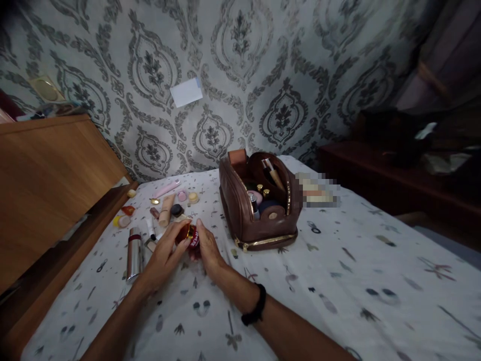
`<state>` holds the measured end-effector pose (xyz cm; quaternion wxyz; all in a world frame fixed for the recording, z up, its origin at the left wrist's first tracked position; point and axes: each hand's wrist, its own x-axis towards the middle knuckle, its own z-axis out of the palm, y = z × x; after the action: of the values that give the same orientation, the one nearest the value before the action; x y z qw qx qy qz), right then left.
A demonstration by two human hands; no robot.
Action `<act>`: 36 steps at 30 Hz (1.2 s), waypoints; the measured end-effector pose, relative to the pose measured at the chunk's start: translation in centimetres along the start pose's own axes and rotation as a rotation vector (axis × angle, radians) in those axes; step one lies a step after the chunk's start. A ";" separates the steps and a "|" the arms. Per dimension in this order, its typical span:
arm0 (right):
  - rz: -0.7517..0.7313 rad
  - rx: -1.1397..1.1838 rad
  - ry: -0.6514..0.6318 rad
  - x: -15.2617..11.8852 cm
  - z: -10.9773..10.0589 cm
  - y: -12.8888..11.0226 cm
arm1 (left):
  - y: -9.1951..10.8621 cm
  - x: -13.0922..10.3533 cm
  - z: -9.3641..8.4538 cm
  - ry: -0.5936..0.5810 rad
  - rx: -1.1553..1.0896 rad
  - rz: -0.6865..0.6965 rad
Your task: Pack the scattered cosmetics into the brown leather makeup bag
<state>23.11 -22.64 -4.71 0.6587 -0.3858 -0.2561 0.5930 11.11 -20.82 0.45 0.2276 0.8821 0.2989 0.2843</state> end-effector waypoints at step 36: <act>0.447 0.403 -0.213 0.9 -4.1 -1.5 | 8.6 17.5 -4.9 -0.099 -0.053 0.120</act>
<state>27.42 -22.63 -5.91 0.5447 -0.2298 -0.1097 0.7990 22.89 -14.37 15.36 0.2478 0.9050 0.2263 0.2615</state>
